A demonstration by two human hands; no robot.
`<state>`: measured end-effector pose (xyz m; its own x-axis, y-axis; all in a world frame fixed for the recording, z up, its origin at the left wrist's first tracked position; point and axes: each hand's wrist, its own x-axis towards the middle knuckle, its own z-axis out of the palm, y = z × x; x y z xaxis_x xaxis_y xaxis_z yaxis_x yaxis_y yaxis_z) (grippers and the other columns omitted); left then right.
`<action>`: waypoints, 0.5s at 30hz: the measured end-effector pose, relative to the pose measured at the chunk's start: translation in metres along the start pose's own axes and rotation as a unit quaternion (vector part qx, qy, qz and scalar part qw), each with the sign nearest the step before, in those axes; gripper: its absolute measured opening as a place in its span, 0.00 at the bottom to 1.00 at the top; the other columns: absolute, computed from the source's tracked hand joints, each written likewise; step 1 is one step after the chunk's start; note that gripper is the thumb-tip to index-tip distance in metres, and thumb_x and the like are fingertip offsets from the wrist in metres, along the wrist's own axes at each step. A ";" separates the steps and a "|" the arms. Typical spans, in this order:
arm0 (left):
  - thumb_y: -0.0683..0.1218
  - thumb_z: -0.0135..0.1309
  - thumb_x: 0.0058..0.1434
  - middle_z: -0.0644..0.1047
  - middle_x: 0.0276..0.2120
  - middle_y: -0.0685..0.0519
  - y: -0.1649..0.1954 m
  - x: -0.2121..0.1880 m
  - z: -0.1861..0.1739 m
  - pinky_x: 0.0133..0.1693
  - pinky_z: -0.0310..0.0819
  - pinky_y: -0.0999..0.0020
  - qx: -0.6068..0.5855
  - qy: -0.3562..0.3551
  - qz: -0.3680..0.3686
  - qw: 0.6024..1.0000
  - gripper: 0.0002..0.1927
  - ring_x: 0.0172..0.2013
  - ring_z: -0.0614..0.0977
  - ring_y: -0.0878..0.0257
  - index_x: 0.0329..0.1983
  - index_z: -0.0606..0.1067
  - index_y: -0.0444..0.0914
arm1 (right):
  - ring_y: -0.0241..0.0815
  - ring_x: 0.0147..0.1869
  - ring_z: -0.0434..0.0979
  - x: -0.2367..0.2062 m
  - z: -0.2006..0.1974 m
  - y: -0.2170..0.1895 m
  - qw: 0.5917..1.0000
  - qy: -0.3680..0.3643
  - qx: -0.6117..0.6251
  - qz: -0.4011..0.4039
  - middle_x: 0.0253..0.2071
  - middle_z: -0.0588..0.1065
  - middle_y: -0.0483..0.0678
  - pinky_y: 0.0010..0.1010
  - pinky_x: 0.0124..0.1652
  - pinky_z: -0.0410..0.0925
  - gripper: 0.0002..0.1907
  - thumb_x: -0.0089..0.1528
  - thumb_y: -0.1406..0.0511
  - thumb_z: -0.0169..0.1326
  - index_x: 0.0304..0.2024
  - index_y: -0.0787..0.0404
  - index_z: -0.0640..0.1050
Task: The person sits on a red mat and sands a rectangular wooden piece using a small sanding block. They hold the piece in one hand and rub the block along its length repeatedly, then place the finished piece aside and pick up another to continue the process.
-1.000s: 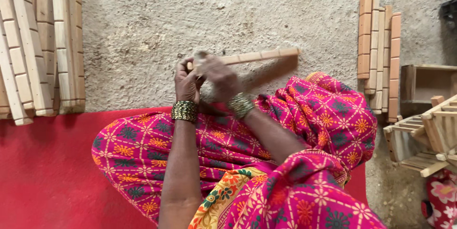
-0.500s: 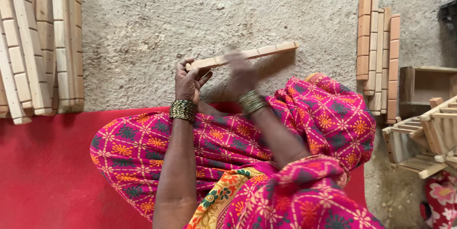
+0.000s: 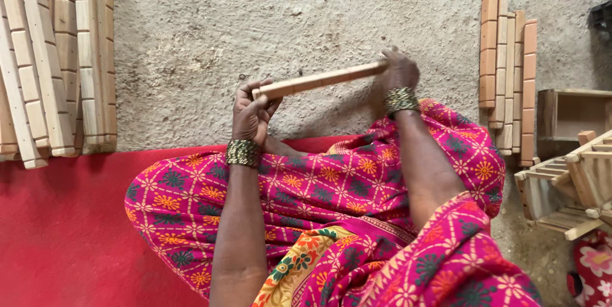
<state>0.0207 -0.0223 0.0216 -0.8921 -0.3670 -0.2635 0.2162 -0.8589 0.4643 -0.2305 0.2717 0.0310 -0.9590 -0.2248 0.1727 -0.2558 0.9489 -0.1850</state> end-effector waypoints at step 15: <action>0.34 0.41 0.67 0.78 0.52 0.40 0.012 0.000 0.008 0.52 0.77 0.52 0.003 0.026 -0.044 0.999 0.21 0.50 0.80 0.52 0.63 0.68 0.35 | 0.50 0.60 0.78 -0.146 -0.029 -0.225 0.937 0.062 0.173 -0.299 0.52 0.80 0.54 0.35 0.48 0.77 0.12 0.67 0.68 0.48 0.48 0.55 0.82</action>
<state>0.0206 -0.0297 0.0341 -0.8861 -0.3073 -0.3469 0.1347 -0.8870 0.4417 -0.0295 0.0978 0.0755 -0.6162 -0.6447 0.4524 -0.7869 0.5288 -0.3181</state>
